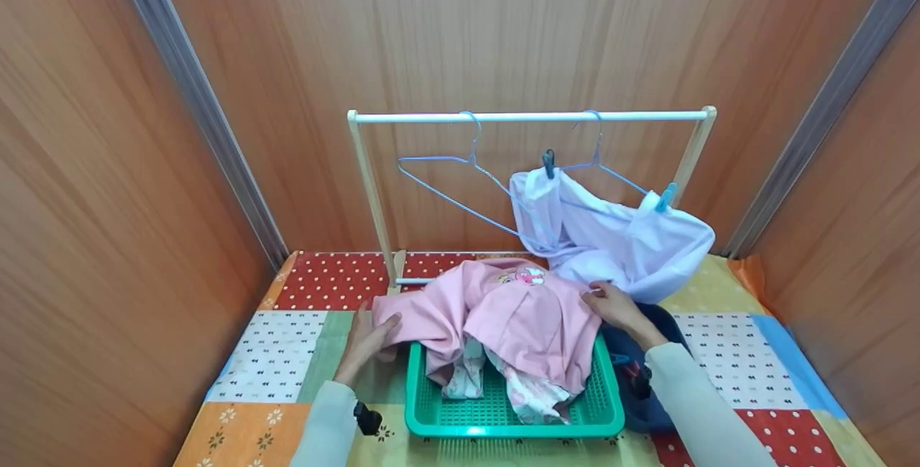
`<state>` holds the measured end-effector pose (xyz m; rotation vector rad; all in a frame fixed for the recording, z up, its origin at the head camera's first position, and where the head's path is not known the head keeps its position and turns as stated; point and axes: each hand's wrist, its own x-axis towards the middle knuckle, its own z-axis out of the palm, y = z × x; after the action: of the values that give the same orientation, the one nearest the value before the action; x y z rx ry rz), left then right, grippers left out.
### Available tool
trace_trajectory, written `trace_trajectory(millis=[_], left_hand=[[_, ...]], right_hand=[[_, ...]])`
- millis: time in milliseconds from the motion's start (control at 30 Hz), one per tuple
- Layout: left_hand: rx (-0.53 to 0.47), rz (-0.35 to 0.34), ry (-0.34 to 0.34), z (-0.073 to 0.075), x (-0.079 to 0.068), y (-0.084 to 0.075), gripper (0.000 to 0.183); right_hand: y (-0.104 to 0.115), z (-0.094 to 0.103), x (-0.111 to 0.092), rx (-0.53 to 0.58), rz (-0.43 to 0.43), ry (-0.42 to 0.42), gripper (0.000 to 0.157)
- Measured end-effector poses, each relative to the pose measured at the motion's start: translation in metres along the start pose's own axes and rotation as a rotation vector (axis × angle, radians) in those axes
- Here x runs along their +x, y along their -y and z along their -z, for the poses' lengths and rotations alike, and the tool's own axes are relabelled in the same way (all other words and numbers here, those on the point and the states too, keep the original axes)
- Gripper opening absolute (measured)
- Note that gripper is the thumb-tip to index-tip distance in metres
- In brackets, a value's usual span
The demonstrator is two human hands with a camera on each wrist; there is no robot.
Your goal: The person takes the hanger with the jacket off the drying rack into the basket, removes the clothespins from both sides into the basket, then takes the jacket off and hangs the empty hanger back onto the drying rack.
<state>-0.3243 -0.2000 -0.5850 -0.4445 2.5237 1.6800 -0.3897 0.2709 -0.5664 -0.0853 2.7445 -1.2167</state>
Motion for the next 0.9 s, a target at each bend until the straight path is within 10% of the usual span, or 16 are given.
trace_trajectory(millis=[333, 900], left_hand=[[-0.196, 0.136, 0.042, -0.003, 0.007, 0.009, 0.084], [-0.041, -0.122, -0.241, -0.012, 0.012, -0.009, 0.040]], right_hand=[[-0.009, -0.004, 0.005, 0.126, -0.129, 0.019, 0.052], [0.010, -0.003, 0.006, 0.198, -0.060, -0.180, 0.027]])
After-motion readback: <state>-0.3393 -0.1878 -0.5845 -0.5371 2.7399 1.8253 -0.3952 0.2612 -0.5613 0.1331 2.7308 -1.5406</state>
